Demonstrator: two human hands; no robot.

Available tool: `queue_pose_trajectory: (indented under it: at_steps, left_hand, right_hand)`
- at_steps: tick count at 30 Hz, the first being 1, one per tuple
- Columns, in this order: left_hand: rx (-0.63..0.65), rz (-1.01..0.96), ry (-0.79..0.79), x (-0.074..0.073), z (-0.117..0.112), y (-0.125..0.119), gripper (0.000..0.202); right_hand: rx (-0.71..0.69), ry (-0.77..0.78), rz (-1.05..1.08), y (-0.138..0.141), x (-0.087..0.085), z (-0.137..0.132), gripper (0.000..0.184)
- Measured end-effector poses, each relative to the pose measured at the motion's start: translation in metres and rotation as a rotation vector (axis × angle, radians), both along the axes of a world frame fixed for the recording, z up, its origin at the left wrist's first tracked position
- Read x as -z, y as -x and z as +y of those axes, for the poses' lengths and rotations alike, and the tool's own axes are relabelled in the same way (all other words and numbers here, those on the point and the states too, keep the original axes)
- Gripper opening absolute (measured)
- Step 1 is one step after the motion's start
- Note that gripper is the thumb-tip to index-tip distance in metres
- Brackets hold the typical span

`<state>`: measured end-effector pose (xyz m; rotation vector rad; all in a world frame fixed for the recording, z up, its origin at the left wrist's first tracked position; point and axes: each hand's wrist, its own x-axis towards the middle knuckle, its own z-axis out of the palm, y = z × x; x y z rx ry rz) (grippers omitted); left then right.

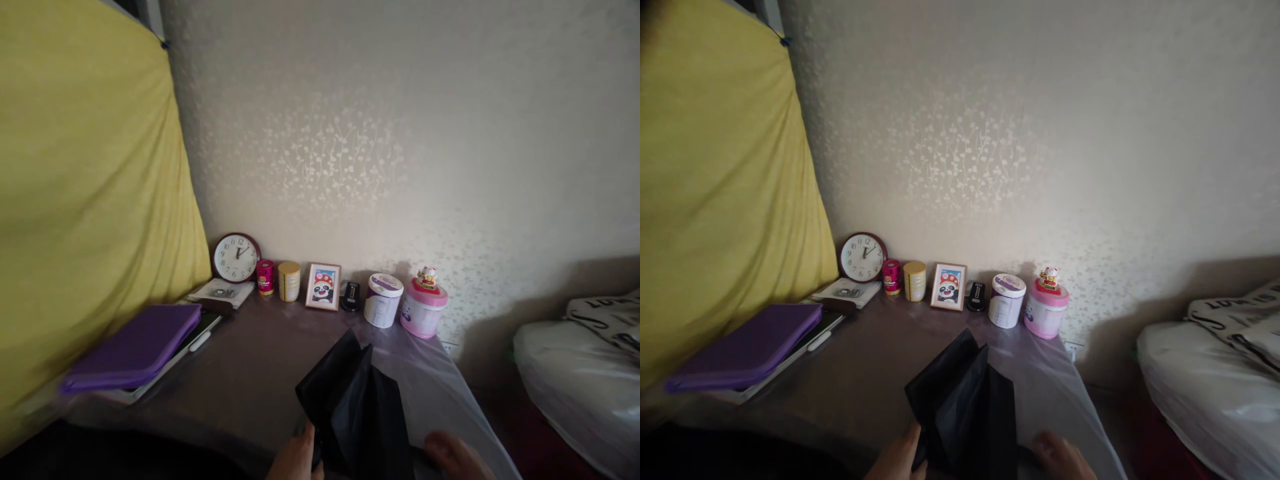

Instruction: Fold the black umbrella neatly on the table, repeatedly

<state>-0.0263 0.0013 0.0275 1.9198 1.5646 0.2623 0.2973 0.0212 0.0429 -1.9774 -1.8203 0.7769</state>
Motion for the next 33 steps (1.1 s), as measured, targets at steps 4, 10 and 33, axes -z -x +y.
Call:
queue_pose_trajectory:
  at_steps: [4,10,33]
  left_hand:
    - [-0.004,-0.021,-0.006,-0.005,-0.004,-0.003,0.069]
    - [-0.051,-0.029,0.102,-0.020,-0.007,-0.005,0.069]
    - [-0.149,0.086,0.184,-0.011,-0.010,-0.016,0.035]
  right_hand:
    - [-0.012,-0.310,-0.020,0.031,-0.036,0.020,0.024]
    - [-0.381,-0.595,-0.033,0.111,-0.080,0.041,0.026]
    - [-0.628,-0.431,-0.457,0.160,-0.098,0.074,0.026]
